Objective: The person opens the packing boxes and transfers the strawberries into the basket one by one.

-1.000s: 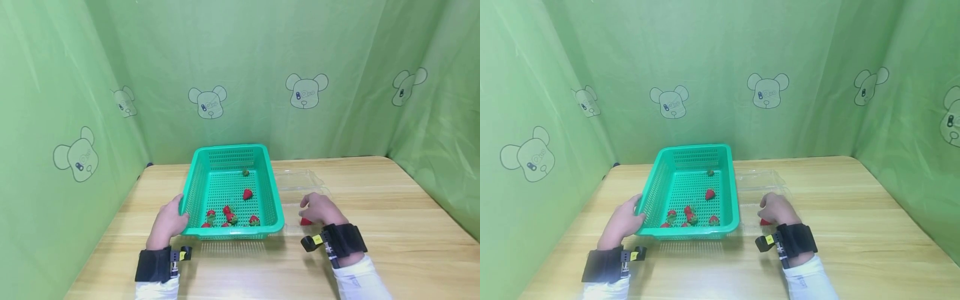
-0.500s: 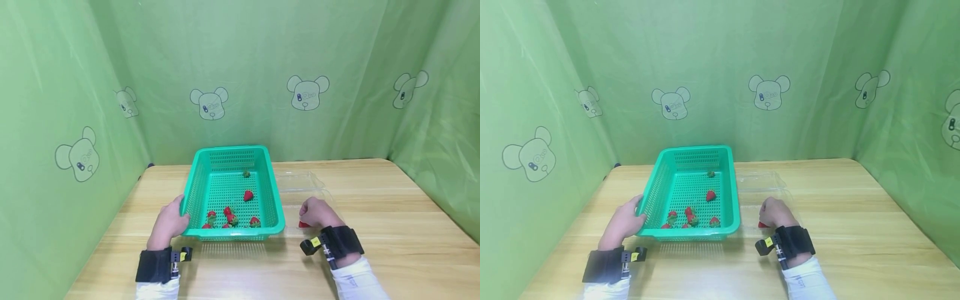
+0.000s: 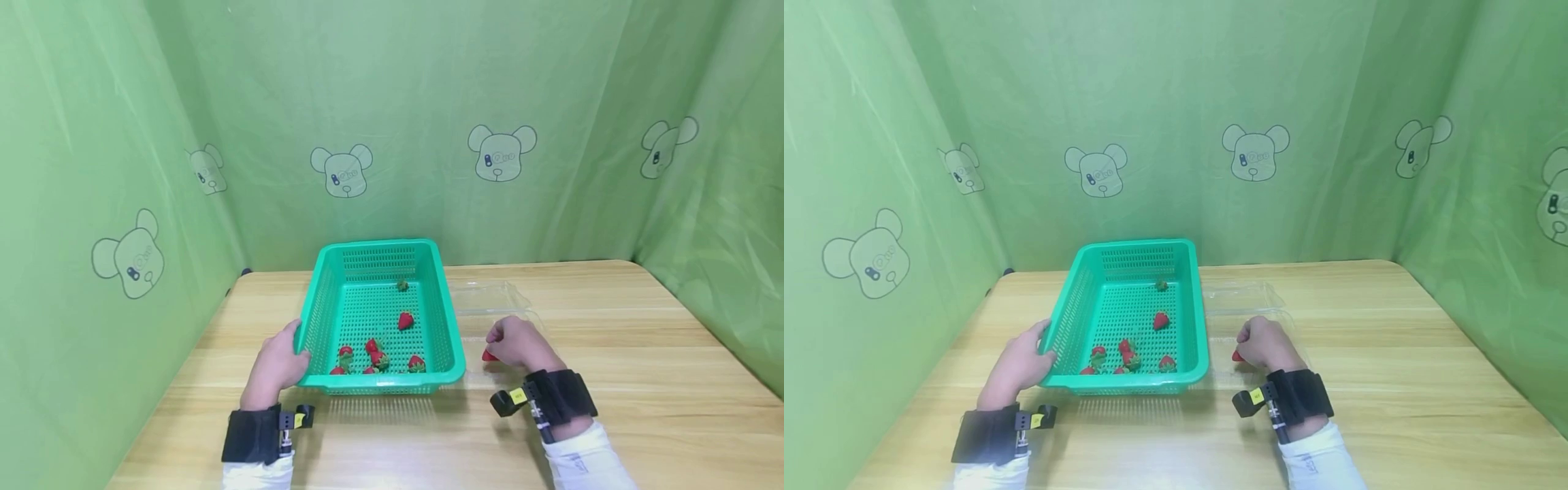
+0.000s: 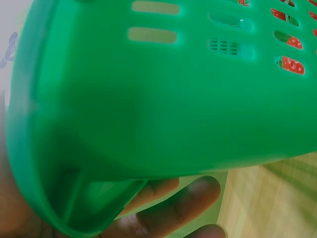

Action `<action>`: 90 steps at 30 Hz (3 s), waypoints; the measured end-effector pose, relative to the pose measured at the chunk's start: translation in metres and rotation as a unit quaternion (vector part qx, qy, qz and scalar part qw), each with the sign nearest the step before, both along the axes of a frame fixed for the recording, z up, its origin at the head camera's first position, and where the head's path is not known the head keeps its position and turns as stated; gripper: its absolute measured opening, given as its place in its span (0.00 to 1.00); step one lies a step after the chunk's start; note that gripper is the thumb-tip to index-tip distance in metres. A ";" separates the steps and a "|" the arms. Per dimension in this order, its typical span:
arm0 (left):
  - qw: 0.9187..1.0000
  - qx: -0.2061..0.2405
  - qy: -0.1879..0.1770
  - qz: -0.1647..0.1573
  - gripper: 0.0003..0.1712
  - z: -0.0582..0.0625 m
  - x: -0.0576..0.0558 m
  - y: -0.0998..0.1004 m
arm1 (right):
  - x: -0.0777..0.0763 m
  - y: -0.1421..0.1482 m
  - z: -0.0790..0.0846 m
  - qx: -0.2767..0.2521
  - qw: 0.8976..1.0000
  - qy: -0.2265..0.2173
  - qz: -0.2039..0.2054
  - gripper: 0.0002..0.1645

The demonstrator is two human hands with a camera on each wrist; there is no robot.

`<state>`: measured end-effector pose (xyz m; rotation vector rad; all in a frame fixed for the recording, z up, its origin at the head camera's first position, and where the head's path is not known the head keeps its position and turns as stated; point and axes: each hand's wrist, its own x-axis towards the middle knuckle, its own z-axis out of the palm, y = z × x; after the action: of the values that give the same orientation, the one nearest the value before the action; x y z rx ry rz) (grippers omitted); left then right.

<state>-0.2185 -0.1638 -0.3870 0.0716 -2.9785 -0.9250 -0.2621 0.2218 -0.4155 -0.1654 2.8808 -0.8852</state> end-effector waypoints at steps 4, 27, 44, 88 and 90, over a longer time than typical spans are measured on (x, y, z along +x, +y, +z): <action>1.000 0.001 -0.004 0.001 0.36 0.000 0.000 0.000 | 0.002 -0.002 0.006 -0.009 1.000 0.012 -0.002 0.07; 1.000 -0.003 -0.005 0.005 0.36 0.001 0.001 0.001 | 0.014 -0.011 0.032 -0.022 0.997 0.080 0.004 0.09; 1.000 0.001 -0.008 0.004 0.36 0.003 0.002 0.001 | 0.020 -0.018 0.041 -0.039 0.994 0.098 -0.005 0.10; 1.000 0.004 -0.005 0.001 0.36 0.001 -0.001 0.001 | 0.031 -0.052 0.042 -0.092 0.973 0.210 0.020 0.07; 1.000 0.005 -0.004 0.000 0.36 0.000 -0.001 0.001 | 0.031 -0.054 0.042 -0.094 0.973 0.211 0.021 0.08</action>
<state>-0.2198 -0.1627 -0.3866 0.0761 -2.9809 -0.9421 -0.2311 0.1682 -0.3739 -0.4855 3.1492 -1.2486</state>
